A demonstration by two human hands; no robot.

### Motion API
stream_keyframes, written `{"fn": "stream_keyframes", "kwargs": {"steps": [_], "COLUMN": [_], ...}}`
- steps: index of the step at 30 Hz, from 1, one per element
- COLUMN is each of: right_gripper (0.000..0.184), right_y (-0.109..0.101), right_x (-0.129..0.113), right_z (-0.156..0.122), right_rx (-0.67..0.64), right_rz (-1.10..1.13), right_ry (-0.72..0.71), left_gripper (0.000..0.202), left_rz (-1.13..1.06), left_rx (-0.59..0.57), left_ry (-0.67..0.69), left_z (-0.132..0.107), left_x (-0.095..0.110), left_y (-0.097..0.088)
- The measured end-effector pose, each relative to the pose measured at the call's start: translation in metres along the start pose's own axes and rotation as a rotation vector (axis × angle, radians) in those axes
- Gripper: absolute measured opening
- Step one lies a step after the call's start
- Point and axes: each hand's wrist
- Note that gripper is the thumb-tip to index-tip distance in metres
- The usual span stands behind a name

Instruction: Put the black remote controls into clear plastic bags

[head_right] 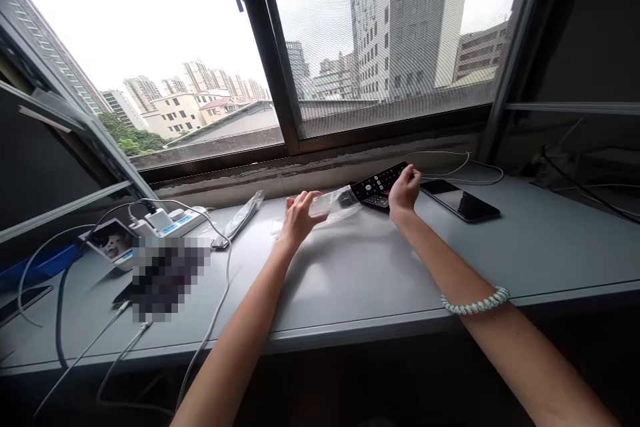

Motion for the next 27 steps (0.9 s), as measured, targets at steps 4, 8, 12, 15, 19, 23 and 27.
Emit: {"fn": "stream_keyframes", "kwargs": {"steps": [4, 8, 12, 15, 19, 23, 27], "right_gripper": [0.06, 0.06, 0.051, 0.044, 0.037, 0.051, 0.061], "right_y": [-0.005, -0.003, -0.001, -0.001, -0.001, 0.0, -0.001], "right_x": [0.004, 0.01, 0.008, 0.005, 0.008, 0.013, 0.014], "right_z": [0.012, 0.009, -0.004, -0.012, -0.02, -0.023, -0.022], "right_rx": [0.016, -0.063, -0.146, -0.232, -0.358, -0.428, -0.383], "right_rz": [0.022, 0.062, 0.079, 0.057, 0.013, -0.071, -0.124], "right_ry": [-0.003, -0.006, 0.006, 0.026, -0.03, -0.102, -0.202], "left_gripper": [0.041, 0.055, 0.055, 0.048, 0.046, 0.038, 0.032], "left_rz": [0.001, -0.043, -0.081, -0.084, -0.065, -0.043, -0.016], "left_rx": [0.02, -0.076, -0.246, -0.357, -0.368, -0.349, -0.356], "left_ry": [-0.062, -0.034, -0.018, -0.062, -0.093, -0.095, -0.117], "left_z": [0.001, -0.002, -0.009, -0.013, -0.014, -0.014, -0.011], "left_x": [-0.005, -0.003, 0.0, 0.001, -0.001, -0.003, -0.006], "left_y": [-0.002, 0.002, 0.008, 0.013, 0.016, 0.017, 0.014]}}
Point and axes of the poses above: each hand's wrist, its own z-axis towards the middle knuckle, its own y-axis out of the palm, x = y × z, and after that the axes turned 2 degrees about x, right-handed
